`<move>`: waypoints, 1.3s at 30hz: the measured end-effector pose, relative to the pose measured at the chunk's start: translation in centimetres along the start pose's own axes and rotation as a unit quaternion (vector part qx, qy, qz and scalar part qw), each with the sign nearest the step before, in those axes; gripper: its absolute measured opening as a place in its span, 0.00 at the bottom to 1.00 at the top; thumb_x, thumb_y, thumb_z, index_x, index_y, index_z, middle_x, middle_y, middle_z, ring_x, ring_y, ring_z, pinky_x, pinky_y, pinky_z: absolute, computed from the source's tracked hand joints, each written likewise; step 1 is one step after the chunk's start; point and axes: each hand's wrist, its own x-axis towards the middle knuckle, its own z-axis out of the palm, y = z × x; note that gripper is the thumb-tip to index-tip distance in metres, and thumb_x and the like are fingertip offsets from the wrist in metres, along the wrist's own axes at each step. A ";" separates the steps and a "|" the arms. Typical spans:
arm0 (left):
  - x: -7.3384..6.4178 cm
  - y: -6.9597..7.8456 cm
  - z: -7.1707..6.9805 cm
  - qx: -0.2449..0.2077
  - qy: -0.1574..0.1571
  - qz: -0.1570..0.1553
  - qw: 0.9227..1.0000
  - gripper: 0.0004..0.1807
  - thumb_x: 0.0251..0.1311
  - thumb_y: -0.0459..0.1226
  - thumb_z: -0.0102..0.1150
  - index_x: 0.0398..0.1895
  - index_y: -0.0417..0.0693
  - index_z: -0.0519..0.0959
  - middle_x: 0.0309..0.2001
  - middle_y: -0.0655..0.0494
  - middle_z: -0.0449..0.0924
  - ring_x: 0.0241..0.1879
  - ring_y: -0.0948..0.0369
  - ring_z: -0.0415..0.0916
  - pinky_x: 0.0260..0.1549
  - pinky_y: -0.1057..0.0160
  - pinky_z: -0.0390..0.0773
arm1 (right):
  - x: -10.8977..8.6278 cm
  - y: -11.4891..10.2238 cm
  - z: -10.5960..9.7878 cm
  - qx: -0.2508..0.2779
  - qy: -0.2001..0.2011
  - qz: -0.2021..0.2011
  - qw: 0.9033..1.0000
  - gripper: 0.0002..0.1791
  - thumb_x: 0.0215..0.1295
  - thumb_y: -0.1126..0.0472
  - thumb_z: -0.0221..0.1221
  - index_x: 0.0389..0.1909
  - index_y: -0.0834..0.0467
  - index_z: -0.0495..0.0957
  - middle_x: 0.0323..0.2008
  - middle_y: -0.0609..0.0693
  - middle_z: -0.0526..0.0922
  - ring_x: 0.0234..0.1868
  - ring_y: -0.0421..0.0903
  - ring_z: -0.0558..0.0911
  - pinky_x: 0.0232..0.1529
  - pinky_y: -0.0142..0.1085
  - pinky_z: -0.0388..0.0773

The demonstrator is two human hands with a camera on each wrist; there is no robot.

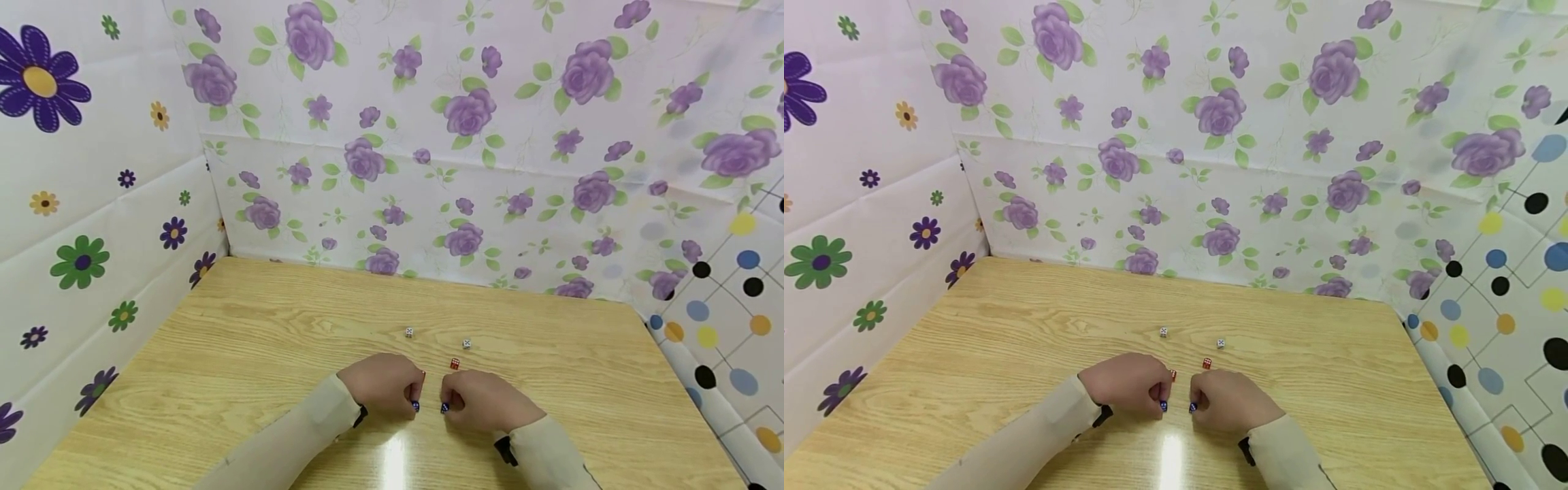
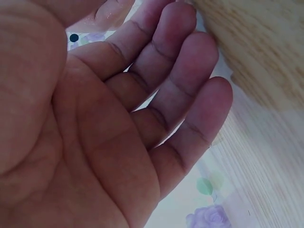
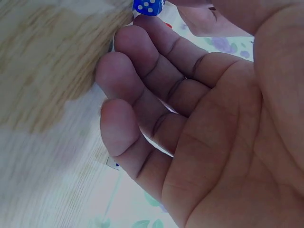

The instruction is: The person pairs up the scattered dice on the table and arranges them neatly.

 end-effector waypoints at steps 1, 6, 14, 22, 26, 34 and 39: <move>0.0 0.0 0.0 0.000 0.000 0.000 1.000 0.11 0.55 0.40 0.75 0.27 0.59 0.79 0.27 0.74 0.75 0.27 0.73 0.71 0.31 0.71 0.73 | 0.0 0.0 0.0 -0.001 0.000 -0.001 1.000 0.10 0.63 0.63 0.68 0.31 0.47 0.77 0.25 0.40 0.74 0.26 0.33 0.68 0.32 0.33 0.69; 0.1 0.0 0.0 0.001 0.006 0.001 1.000 0.11 0.55 0.39 0.74 0.25 0.60 0.78 0.26 0.74 0.75 0.27 0.73 0.71 0.31 0.71 0.73 | 0.1 0.0 0.1 -0.011 0.004 -0.005 1.000 0.10 0.64 0.63 0.67 0.30 0.47 0.76 0.24 0.37 0.72 0.26 0.33 0.68 0.32 0.33 0.69; 0.2 0.1 0.1 -0.008 0.004 -0.001 1.000 0.11 0.56 0.38 0.74 0.25 0.60 0.79 0.26 0.73 0.75 0.27 0.72 0.71 0.31 0.71 0.73 | 0.3 0.1 0.4 -0.010 -0.001 -0.014 1.000 0.09 0.63 0.63 0.68 0.31 0.47 0.78 0.25 0.37 0.72 0.26 0.33 0.68 0.32 0.33 0.69; 0.8 -0.1 0.5 -0.008 0.011 0.018 1.000 0.10 0.58 0.38 0.71 0.27 0.61 0.79 0.28 0.70 0.75 0.27 0.71 0.69 0.31 0.71 0.72 | 0.4 0.3 0.5 -0.006 -0.004 -0.008 1.000 0.08 0.64 0.63 0.68 0.33 0.47 0.79 0.26 0.36 0.73 0.26 0.33 0.69 0.33 0.33 0.70; 1.1 -0.2 0.7 -0.002 0.017 0.037 0.999 0.07 0.61 0.38 0.70 0.31 0.60 0.80 0.33 0.68 0.75 0.30 0.71 0.69 0.33 0.72 0.72 | 0.4 0.3 0.5 -0.002 -0.005 0.000 1.000 0.08 0.64 0.62 0.68 0.33 0.47 0.79 0.25 0.36 0.73 0.26 0.33 0.70 0.33 0.33 0.71; 1.3 -0.3 0.9 -0.016 0.019 0.079 0.997 0.03 0.68 0.40 0.67 0.39 0.58 0.82 0.49 0.65 0.75 0.38 0.71 0.73 0.41 0.73 0.74 | 0.3 0.2 0.3 0.016 -0.015 0.003 1.000 0.08 0.65 0.62 0.67 0.33 0.47 0.78 0.24 0.37 0.73 0.25 0.33 0.69 0.32 0.33 0.69; 1.0 -0.3 1.0 0.011 0.047 0.034 0.998 0.05 0.67 0.41 0.68 0.35 0.59 0.80 0.51 0.63 0.75 0.38 0.71 0.72 0.39 0.72 0.75 | 0.2 0.4 0.2 0.010 -0.017 0.004 1.000 0.07 0.67 0.60 0.67 0.33 0.47 0.78 0.24 0.37 0.73 0.25 0.33 0.69 0.32 0.33 0.69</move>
